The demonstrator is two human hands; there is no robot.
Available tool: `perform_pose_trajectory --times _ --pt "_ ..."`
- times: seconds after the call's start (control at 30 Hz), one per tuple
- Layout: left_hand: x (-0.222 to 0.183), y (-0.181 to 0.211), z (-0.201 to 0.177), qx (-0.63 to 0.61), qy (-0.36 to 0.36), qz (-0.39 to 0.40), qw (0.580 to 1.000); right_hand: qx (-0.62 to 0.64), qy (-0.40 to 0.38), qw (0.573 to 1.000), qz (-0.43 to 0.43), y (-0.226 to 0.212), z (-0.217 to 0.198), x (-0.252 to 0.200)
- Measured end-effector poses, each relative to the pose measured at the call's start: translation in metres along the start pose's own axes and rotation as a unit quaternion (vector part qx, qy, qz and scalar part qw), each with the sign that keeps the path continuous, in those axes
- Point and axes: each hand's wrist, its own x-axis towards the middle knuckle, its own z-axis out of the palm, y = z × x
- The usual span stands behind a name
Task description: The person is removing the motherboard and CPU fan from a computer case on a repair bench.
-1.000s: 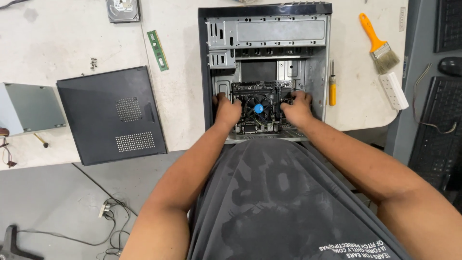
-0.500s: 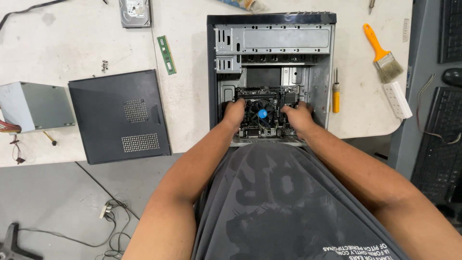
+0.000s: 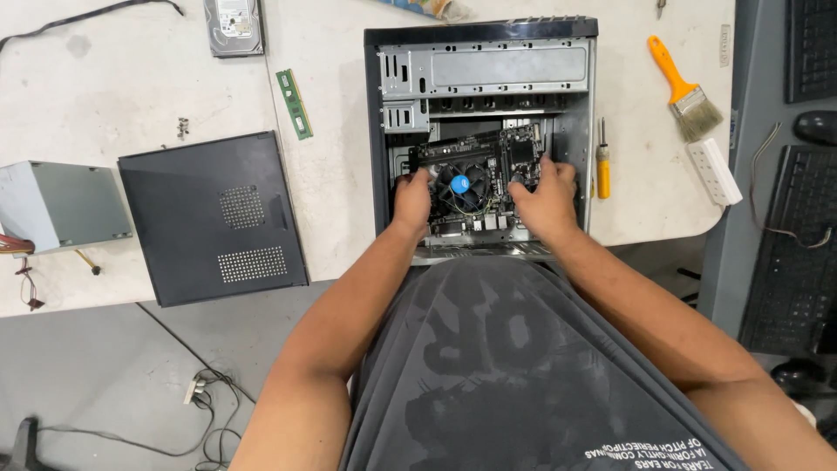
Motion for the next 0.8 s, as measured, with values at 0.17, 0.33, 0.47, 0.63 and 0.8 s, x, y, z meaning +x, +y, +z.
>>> perform_pose_trajectory --times 0.17,0.33,0.47,0.63,0.8 --pt "-0.029 0.019 -0.004 -0.019 0.005 -0.014 1.0 -0.046 0.01 0.997 -0.056 -0.012 -0.027 -0.014" --pt "-0.021 0.009 0.0 -0.107 -0.011 -0.022 0.994 -0.092 0.055 0.988 -0.109 -0.003 -0.051 -0.018" --pt "-0.016 0.001 -0.002 -0.195 -0.043 -0.005 0.98 -0.039 0.089 0.989 -0.109 0.009 -0.063 -0.02" --pt "-0.041 0.016 -0.012 -0.179 -0.108 0.047 0.977 0.053 0.109 0.988 -0.093 0.025 -0.071 -0.031" --pt "-0.064 0.016 -0.018 -0.232 -0.133 0.087 0.96 0.201 0.132 0.95 -0.199 0.001 -0.084 -0.058"
